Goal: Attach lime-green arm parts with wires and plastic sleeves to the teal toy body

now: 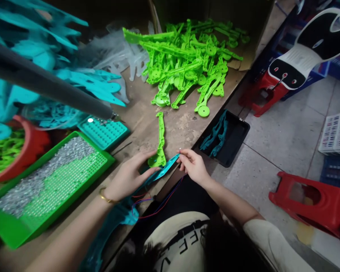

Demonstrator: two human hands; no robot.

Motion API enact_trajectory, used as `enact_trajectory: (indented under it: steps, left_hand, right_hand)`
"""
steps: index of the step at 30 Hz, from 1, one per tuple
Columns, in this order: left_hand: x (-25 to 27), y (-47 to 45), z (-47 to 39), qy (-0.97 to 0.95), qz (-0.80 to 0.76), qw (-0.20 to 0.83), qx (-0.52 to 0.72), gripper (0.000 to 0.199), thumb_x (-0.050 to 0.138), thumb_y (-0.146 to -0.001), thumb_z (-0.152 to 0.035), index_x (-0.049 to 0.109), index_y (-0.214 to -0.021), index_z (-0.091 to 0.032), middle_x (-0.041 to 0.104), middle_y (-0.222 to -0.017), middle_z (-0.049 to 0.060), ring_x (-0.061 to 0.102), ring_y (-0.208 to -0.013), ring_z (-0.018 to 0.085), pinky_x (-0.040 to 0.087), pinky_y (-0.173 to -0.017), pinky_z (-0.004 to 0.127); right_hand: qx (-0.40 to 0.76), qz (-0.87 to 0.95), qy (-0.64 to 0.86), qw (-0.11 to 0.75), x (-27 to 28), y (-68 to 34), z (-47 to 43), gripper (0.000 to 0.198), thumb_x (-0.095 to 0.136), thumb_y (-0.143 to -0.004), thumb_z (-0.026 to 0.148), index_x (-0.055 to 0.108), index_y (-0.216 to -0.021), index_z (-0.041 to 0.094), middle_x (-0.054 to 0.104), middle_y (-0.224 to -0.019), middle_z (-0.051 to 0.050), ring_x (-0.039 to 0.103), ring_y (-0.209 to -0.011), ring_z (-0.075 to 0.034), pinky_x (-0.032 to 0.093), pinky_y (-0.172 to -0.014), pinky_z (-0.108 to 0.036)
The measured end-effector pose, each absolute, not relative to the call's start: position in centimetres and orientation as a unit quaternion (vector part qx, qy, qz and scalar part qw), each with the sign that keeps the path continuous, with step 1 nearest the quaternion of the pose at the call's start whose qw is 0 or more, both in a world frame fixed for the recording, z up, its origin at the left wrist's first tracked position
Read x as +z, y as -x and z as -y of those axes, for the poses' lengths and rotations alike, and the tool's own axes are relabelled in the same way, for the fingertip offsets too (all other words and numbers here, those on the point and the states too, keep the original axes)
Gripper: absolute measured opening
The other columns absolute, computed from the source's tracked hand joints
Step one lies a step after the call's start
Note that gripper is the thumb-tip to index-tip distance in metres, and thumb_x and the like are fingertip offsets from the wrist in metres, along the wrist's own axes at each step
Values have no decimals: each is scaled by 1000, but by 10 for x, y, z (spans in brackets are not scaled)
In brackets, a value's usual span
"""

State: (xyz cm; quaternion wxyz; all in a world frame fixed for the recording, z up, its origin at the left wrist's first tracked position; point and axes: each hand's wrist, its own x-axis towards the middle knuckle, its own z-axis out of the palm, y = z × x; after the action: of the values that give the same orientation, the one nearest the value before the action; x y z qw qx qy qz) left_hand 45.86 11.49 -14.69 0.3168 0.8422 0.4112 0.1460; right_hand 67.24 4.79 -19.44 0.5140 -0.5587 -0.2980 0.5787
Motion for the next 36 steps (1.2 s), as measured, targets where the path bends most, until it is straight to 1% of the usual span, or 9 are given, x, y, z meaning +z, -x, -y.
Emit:
enact_trajectory:
  steps: [8,13,18,21,24,29,32,34,36]
  left_hand:
    - [-144,-460,-117,-823,-416,359,142,42,55,-88,-44,60,-124,-21,63,-128,9,58,-119,24,45,-106,43]
    - [-145,-470,-114,-810,-444,341,172,42,62,-84,-45,63,-116,-19,66,-118,10,61,-111,24,48,-100,42]
    - [-151,-469,-112,-807,-450,344,168,39,60,-86,-42,63,-118,-20,64,-123,10,59,-116,25,46,-103,45]
    - [-153,-461,-117,-808,-437,362,160,41,58,-87,-44,62,-120,-21,64,-124,10,59,-116,25,46,-104,46]
    - [-148,-457,-123,-815,-433,358,143,44,59,-85,-48,63,-120,-22,65,-124,9,60,-114,26,47,-102,45]
    - [-114,-484,-121,-788,-470,365,162,37,52,-87,-47,69,-108,-22,67,-121,9,60,-114,28,45,-104,48]
    - [-93,-510,-117,-695,-469,501,215,41,49,-88,-50,67,-109,-21,70,-110,8,65,-102,24,51,-94,41]
    - [-86,-521,-119,-606,-476,584,256,45,54,-84,-54,64,-110,-19,70,-95,6,67,-85,20,56,-79,36]
    - [-86,-525,-124,-530,-496,622,294,49,63,-78,-55,63,-108,-16,66,-79,2,62,-67,15,53,-62,30]
  right_hand:
    - [606,326,544,480,-191,-678,-48,43,69,-77,45,64,-110,18,67,-72,2,60,-49,-7,42,-41,-18]
    - [602,336,552,469,-192,-679,-48,36,69,-77,45,66,-98,17,68,-74,0,61,-52,-8,44,-43,-19]
    - [601,342,560,456,-193,-677,-52,35,67,-79,45,68,-102,18,68,-74,0,59,-52,-8,43,-45,-20]
    - [568,409,563,439,-182,-684,-51,28,66,-81,41,72,-98,20,68,-82,-2,63,-68,-11,51,-65,-27]
    - [492,507,576,411,-164,-694,-44,17,67,-82,35,75,-91,23,64,-92,-4,62,-87,-14,50,-84,-32]
    - [655,410,500,392,-141,-689,-45,27,66,-82,46,64,-89,20,66,-73,0,61,-59,-12,51,-60,-28]
    - [636,406,459,468,-138,-675,-64,28,67,-81,47,63,-91,21,67,-75,-1,63,-60,-13,53,-59,-29]
    - [535,469,472,521,-139,-668,-81,21,65,-83,42,67,-91,23,67,-81,-2,63,-66,-13,53,-63,-30]
    - [415,534,495,545,-142,-663,-97,15,63,-84,36,71,-89,24,64,-86,-3,60,-72,-13,52,-67,-29]
